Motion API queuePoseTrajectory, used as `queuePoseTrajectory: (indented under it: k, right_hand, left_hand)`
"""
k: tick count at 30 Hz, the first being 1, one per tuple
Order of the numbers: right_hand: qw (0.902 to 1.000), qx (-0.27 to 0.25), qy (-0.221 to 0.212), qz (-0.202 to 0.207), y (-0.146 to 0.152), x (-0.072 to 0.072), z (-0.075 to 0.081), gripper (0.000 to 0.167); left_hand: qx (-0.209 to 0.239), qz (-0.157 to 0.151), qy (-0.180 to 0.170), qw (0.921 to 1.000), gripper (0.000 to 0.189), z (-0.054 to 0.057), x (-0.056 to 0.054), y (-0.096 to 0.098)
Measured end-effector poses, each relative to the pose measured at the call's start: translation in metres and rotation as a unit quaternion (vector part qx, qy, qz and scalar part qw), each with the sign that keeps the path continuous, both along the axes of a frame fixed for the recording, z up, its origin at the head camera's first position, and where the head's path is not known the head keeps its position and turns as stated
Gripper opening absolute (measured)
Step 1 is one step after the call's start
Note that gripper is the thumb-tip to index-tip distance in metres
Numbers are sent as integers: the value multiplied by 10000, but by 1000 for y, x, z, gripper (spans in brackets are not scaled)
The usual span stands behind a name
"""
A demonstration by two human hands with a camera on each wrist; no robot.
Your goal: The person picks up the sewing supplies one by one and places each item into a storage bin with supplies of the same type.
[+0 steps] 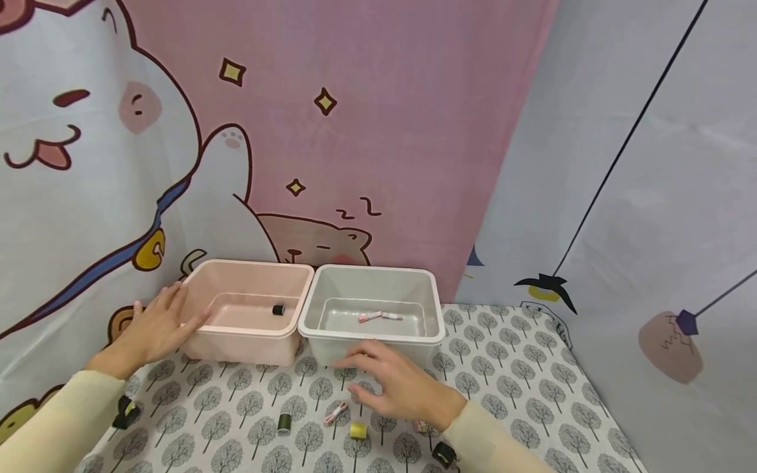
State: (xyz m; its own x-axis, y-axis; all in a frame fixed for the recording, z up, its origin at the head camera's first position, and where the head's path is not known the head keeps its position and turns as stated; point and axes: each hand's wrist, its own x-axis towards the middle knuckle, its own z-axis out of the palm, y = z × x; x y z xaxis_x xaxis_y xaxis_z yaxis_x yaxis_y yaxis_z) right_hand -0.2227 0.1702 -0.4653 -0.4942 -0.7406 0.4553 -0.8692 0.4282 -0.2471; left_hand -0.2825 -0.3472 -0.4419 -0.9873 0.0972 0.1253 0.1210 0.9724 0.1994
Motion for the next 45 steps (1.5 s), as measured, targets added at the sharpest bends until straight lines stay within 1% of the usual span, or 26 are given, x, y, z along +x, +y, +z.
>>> queuePoseTrajectory:
  k: [5, 10, 13, 17, 24, 36, 38, 45]
  right_hand:
    - [9999, -35, 132, 69, 8, 0, -8, 49]
    - [9999, 111, 92, 59, 15, 1, -16, 47]
    - [9994, 311, -169, -43, 20, 2, -19, 46]
    - [9979, 523, -363, -149, 26, 4, -23, 48]
    - [9945, 765, -612, -372, 35, 7, -30, 49]
    - [9904, 1026, -765, -521, 61, 8, -42, 60]
    - [9891, 1086, -819, -567, 66, 8, -44, 61]
    - [9798, 1310, -1289, -787, 83, 12, -46, 67]
  left_hand:
    - [-18, 8, 3, 10000, 112, -1, 1, -1]
    - [-15, 1, 25, 10000, 111, -3, 1, -1]
    - [-16, -7, 35, 10000, 111, -2, 1, -1]
    - [-33, -26, 25, 10000, 110, -2, 0, -1]
    - [-64, -11, -10, 10000, 110, -3, 0, -2]
    - [-52, -15, 5, 10000, 112, -3, -2, -2]
    - [-56, -7, 1, 10000, 112, -3, -2, -2]
    - [-57, 14, -23, 10000, 112, -2, -2, -2]
